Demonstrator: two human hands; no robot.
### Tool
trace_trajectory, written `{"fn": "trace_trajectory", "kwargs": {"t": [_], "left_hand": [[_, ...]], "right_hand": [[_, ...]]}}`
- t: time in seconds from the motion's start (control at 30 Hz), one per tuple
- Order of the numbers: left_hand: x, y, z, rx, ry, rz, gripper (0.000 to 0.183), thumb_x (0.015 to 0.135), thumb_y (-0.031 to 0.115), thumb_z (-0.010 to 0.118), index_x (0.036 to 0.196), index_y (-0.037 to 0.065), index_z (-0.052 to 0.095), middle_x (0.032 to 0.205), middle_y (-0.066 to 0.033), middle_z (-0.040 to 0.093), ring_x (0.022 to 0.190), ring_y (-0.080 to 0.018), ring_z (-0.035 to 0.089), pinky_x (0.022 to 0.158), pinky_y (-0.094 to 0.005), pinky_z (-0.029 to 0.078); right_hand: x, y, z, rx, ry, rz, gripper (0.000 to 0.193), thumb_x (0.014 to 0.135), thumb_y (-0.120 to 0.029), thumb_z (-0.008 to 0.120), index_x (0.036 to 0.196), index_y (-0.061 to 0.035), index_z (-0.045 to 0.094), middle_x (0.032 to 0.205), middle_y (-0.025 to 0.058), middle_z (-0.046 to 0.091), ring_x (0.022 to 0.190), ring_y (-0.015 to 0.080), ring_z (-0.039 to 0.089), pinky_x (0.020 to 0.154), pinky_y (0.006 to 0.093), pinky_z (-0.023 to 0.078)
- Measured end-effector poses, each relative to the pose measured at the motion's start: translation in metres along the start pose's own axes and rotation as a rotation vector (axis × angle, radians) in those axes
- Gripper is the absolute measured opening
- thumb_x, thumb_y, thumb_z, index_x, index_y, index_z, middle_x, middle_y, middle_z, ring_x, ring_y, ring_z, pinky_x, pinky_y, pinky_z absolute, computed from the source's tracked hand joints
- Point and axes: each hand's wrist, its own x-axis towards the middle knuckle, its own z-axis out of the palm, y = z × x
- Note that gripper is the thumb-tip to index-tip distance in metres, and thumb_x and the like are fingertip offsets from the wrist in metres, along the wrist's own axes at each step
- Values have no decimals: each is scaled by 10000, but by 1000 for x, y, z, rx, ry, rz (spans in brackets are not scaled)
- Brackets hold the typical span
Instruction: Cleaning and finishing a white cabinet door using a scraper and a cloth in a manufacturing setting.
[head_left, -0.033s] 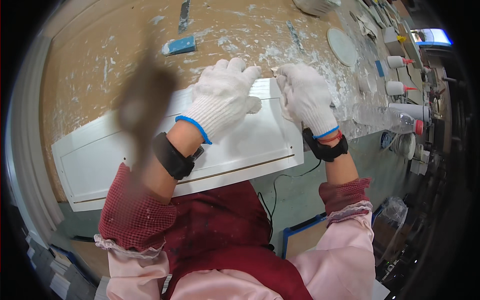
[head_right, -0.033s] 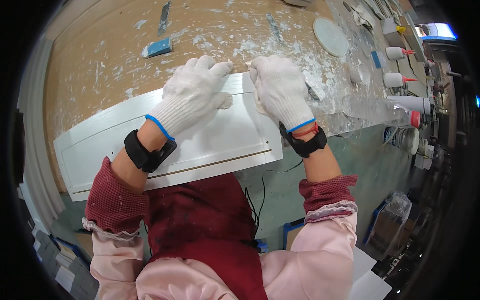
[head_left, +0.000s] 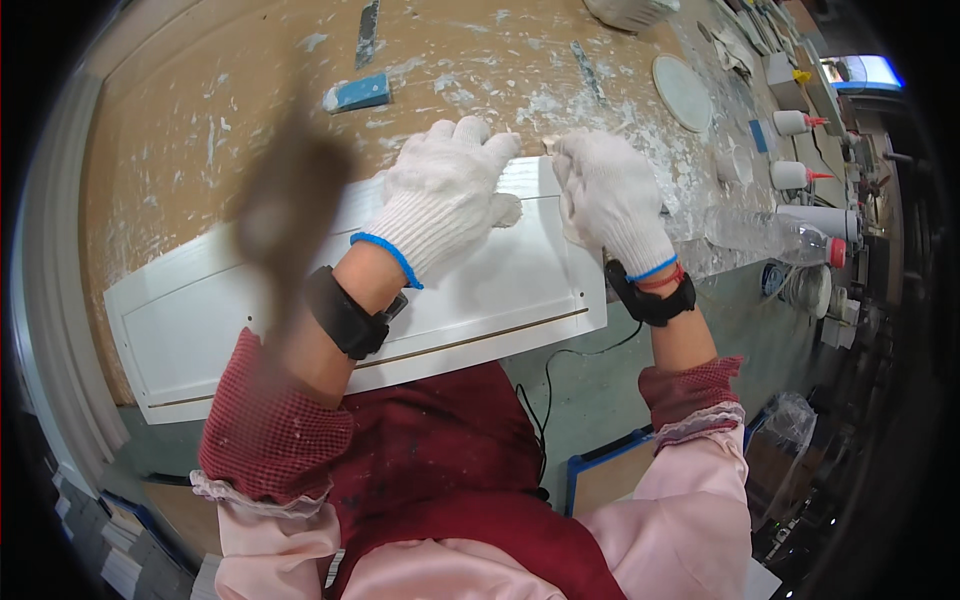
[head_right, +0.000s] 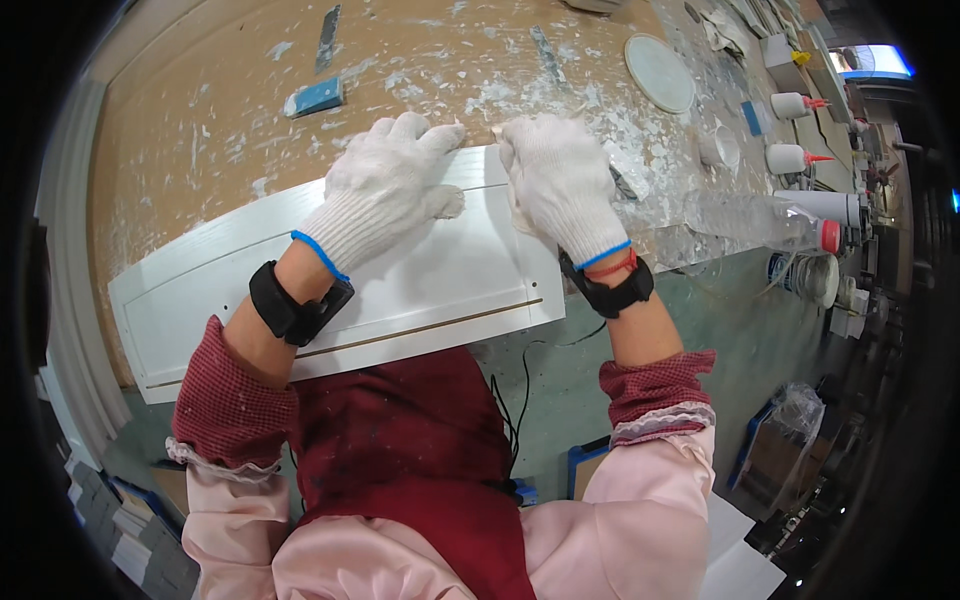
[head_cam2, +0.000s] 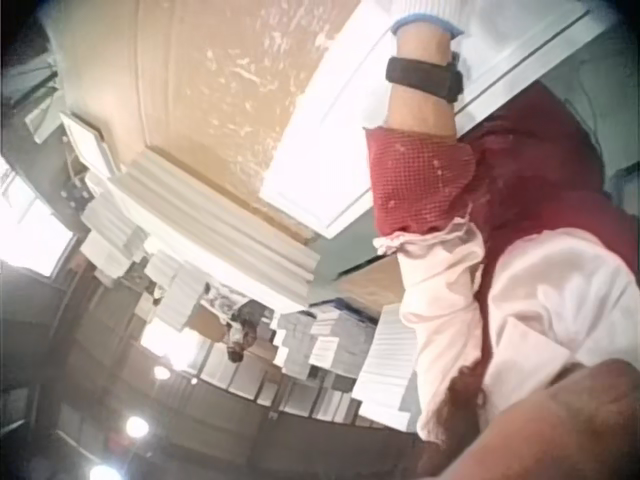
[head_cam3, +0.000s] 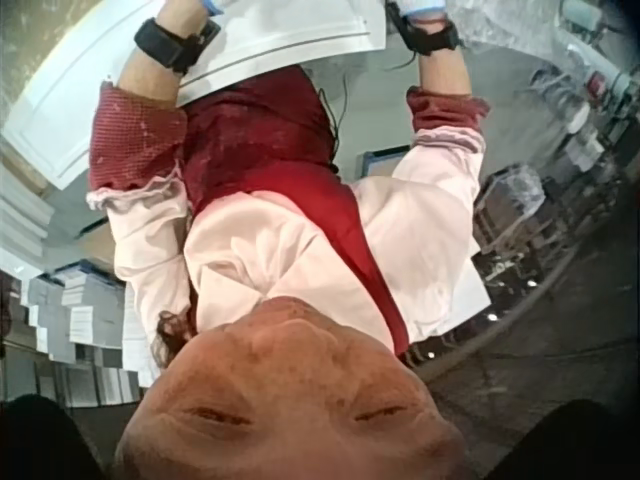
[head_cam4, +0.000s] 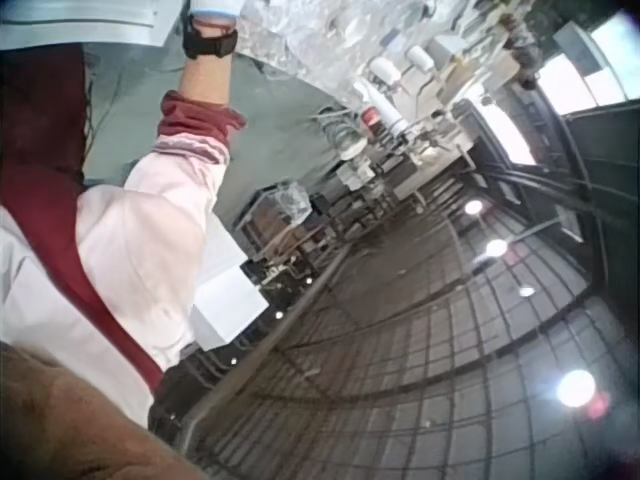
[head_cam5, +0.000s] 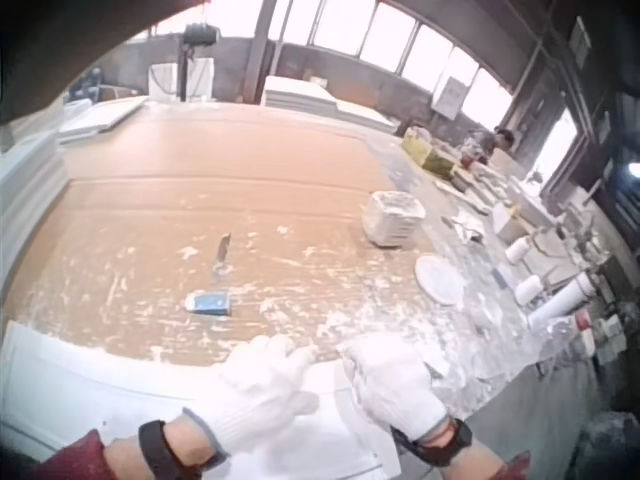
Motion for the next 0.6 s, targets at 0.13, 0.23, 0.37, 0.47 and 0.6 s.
{"fn": "trace_trajectory", "kwargs": {"t": [0.13, 0.23, 0.37, 0.47, 0.6], "left_hand": [[-4, -4, 2, -12, 44, -12, 523, 801, 332, 708, 1249, 93, 585, 1106, -163, 588, 1093, -336, 557, 926, -451, 489], [-3, -2, 1, -6, 25, -15, 523, 804, 334, 709, 1250, 89, 588, 1099, -169, 589, 1088, -338, 560, 929, -449, 487], [-2, -2, 0, 6, -11, -19, 535, 811, 337, 707, 1270, 93, 579, 1109, -171, 590, 1095, -340, 559, 939, -445, 482], [-3, -1, 2, 30, 32, 35, 542, 810, 343, 706, 1272, 93, 577, 1125, -171, 591, 1101, -340, 558, 942, -440, 481], [-8, -8, 8, 41, 178, 121, 390, 833, 328, 674, 1096, 49, 604, 1058, -177, 588, 1025, -334, 571, 887, -427, 482]], "right_hand": [[-28, -16, -19, 6, -137, -39, 115, 876, -162, 588, 902, -58, 629, 746, 132, 624, 730, 322, 636, 639, 432, 520], [-56, -29, -28, 65, -218, 22, 129, 872, -184, 589, 859, -57, 607, 731, 131, 621, 704, 331, 634, 624, 437, 519], [-43, -26, -33, 27, -376, 98, 157, 888, -210, 565, 859, -63, 615, 746, 142, 624, 731, 338, 641, 640, 448, 521], [-14, -12, -25, -19, -370, 93, 178, 899, -228, 546, 857, -71, 619, 782, 161, 642, 772, 351, 653, 664, 460, 525], [24, -7, -18, -27, -399, 114, 197, 905, -217, 538, 843, -49, 620, 854, 176, 669, 841, 356, 668, 715, 451, 541]]}}
